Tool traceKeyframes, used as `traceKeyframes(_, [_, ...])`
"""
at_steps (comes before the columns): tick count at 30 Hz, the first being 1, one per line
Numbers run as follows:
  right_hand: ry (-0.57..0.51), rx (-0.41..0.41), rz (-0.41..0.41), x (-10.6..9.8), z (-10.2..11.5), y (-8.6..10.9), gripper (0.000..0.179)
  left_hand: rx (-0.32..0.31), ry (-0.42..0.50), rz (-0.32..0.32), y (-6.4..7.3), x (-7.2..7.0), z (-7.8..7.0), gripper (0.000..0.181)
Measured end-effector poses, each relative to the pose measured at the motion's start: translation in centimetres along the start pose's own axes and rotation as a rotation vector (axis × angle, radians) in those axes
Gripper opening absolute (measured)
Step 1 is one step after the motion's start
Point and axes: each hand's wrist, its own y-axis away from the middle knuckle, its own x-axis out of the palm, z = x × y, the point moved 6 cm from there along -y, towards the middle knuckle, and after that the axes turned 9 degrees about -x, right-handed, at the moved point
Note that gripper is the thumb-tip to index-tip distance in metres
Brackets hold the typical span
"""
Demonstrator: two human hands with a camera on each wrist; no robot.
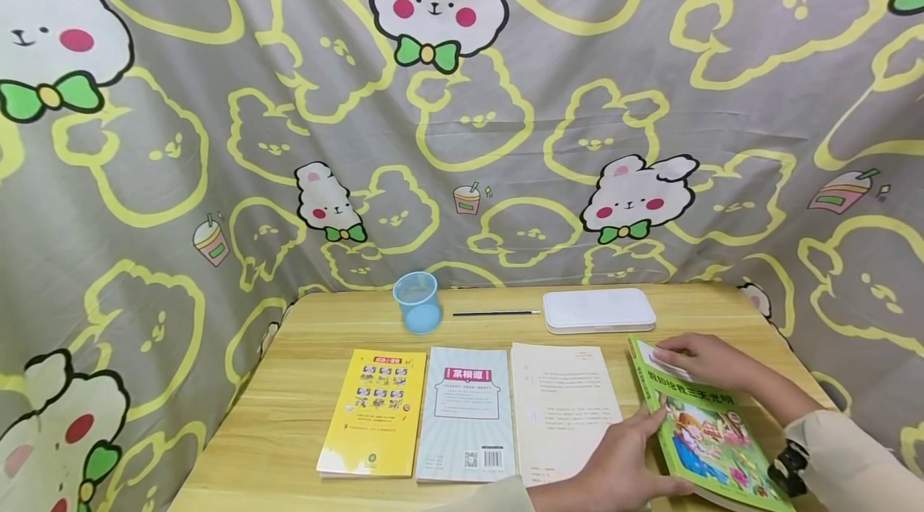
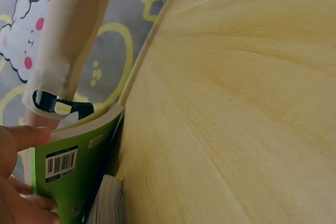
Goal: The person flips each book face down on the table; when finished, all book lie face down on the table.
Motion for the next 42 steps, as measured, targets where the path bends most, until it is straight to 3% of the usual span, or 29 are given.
traceKeyframes(10, [-0.045, 0.006, 0.013, -0.2, 2.0, -0.7, 0.056, 0.056, 0.012, -0.011, 0.3, -0.3, -0.4, 0.089])
traceKeyframes(26, [-0.178, -0.102, 0.029, -1.0, 4.3, -1.4, 0.062, 0.16, 0.02, -0.069, 0.8, -1.3, -1.3, 0.086])
traceKeyframes(34, [-0.234, -0.068, 0.024, -1.4, 4.7, -1.7, 0.066, 0.214, 0.026, -0.115, 1.3, -1.9, -1.8, 0.084])
traceKeyframes(42, [-0.288, -0.052, 0.0, -2.0, 5.1, -1.8, 0.066, 0.22, 0.085, -0.127, 1.6, -2.5, -2.2, 0.077])
